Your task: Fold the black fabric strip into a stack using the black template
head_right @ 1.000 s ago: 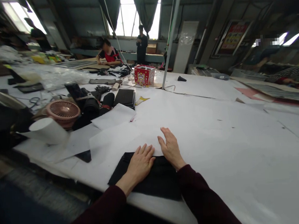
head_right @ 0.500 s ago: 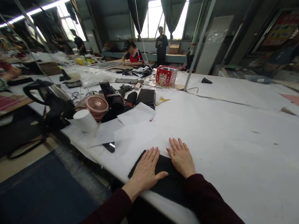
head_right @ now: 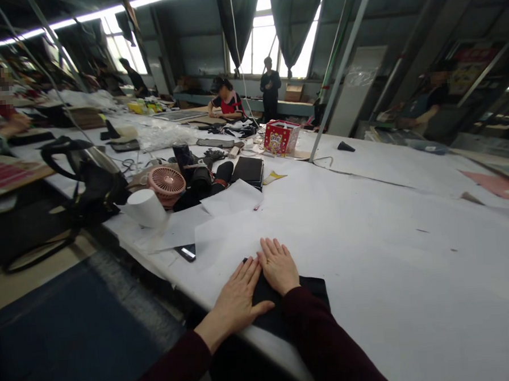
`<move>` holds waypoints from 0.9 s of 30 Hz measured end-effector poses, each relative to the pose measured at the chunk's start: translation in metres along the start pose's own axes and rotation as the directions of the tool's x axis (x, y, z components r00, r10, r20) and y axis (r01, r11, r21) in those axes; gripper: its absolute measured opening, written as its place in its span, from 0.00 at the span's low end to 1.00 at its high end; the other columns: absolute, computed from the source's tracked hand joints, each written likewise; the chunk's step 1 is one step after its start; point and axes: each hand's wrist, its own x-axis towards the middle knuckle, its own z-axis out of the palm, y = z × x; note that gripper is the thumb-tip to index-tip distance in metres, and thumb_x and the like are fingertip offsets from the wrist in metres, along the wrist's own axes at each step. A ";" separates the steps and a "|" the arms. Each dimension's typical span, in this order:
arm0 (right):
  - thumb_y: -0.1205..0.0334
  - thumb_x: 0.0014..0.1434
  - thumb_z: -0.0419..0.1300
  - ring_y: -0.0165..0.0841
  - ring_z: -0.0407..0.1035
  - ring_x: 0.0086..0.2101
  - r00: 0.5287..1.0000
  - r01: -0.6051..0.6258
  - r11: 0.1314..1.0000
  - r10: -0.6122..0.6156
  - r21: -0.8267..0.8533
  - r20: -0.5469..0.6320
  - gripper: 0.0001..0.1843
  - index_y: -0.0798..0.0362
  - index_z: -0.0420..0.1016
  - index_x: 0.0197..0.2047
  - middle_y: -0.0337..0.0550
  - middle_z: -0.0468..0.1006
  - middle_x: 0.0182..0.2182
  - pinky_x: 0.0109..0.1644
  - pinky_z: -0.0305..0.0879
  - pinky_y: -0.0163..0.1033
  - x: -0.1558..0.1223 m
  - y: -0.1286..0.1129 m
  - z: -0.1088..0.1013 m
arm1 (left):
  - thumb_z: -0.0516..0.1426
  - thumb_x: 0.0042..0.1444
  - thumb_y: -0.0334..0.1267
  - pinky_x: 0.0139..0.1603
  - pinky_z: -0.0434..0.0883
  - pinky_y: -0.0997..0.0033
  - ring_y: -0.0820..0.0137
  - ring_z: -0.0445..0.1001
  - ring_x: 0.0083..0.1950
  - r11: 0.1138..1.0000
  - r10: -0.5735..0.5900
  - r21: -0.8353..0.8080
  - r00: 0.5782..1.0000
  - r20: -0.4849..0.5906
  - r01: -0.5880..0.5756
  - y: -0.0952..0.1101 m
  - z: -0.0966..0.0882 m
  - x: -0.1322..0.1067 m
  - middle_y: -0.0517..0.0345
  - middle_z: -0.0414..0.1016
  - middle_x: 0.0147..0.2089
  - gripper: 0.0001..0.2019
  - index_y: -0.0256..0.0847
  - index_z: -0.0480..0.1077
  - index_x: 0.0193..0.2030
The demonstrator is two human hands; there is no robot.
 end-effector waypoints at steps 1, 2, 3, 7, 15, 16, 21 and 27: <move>0.53 0.70 0.37 0.40 0.46 0.66 1.000 0.003 1.000 -0.003 0.002 0.005 0.28 0.51 0.50 0.69 0.42 0.56 0.67 0.66 0.47 0.50 -0.001 -0.003 0.002 | 0.43 0.54 0.69 0.73 0.46 0.53 0.59 0.39 0.74 1.000 0.001 -0.002 1.000 0.001 -0.001 -0.001 -0.001 -0.002 0.50 0.39 0.74 0.47 0.38 0.40 0.71; 0.52 0.70 0.37 0.41 0.47 0.66 1.000 0.003 1.000 -0.003 0.005 0.008 0.28 0.51 0.50 0.69 0.43 0.57 0.66 0.66 0.47 0.50 -0.002 -0.004 0.004 | 0.43 0.54 0.69 0.73 0.47 0.53 0.59 0.39 0.74 1.000 0.000 -0.003 1.000 0.002 0.000 -0.002 -0.002 -0.005 0.50 0.39 0.74 0.47 0.39 0.40 0.71; 0.52 0.70 0.37 0.41 0.47 0.66 1.000 0.003 1.000 -0.003 0.009 0.010 0.29 0.51 0.50 0.69 0.43 0.57 0.66 0.66 0.48 0.51 -0.003 -0.004 0.005 | 0.44 0.54 0.69 0.73 0.48 0.53 0.59 0.40 0.74 1.000 -0.003 -0.001 1.000 0.004 0.003 -0.002 -0.004 -0.007 0.51 0.39 0.74 0.46 0.39 0.41 0.71; 0.50 0.69 0.38 0.42 0.45 0.66 1.000 0.003 1.000 -0.003 0.017 0.013 0.29 0.51 0.50 0.69 0.43 0.57 0.66 0.66 0.46 0.52 -0.004 -0.002 0.006 | 0.44 0.55 0.68 0.71 0.52 0.52 0.57 0.43 0.73 0.999 -0.025 0.031 1.000 0.010 0.025 -0.004 -0.011 -0.021 0.49 0.42 0.74 0.45 0.38 0.43 0.71; 0.50 0.69 0.37 0.42 0.45 0.66 1.000 0.001 1.000 -0.001 -0.015 0.027 0.30 0.52 0.50 0.69 0.44 0.58 0.66 0.66 0.46 0.51 -0.003 -0.003 0.005 | 0.50 0.53 0.67 0.71 0.54 0.50 0.56 0.53 0.70 0.999 -0.023 0.031 1.000 -0.019 0.024 -0.002 -0.025 -0.048 0.48 0.55 0.70 0.44 0.38 0.53 0.68; 0.50 0.69 0.38 0.43 0.46 0.66 1.000 0.001 1.000 -0.001 -0.017 0.025 0.30 0.52 0.51 0.69 0.44 0.58 0.66 0.66 0.46 0.51 -0.003 -0.003 0.005 | 0.52 0.51 0.67 0.71 0.53 0.50 0.55 0.55 0.69 1.000 -0.013 0.027 1.000 -0.025 0.013 -0.001 -0.030 -0.050 0.47 0.58 0.68 0.43 0.37 0.56 0.66; 0.51 0.69 0.38 0.43 0.45 0.66 1.000 0.005 1.000 -0.005 -0.019 0.013 0.29 0.52 0.51 0.69 0.45 0.59 0.66 0.66 0.45 0.52 -0.003 -0.003 0.006 | 0.57 0.58 0.50 0.72 0.51 0.52 0.62 0.66 0.61 1.000 0.021 0.002 0.989 -0.147 -0.021 0.004 -0.056 -0.036 0.55 0.73 0.55 0.21 0.43 0.68 0.54; 0.53 0.69 0.39 0.44 0.46 0.66 1.000 0.026 0.999 -0.026 -0.031 0.002 0.28 0.52 0.52 0.69 0.46 0.60 0.65 0.66 0.47 0.52 -0.004 -0.003 0.005 | 0.53 0.61 0.35 0.67 0.60 0.59 0.64 0.67 0.59 0.994 0.100 0.050 0.982 -0.161 -0.094 -0.011 -0.048 0.003 0.53 0.71 0.56 0.15 0.41 0.66 0.55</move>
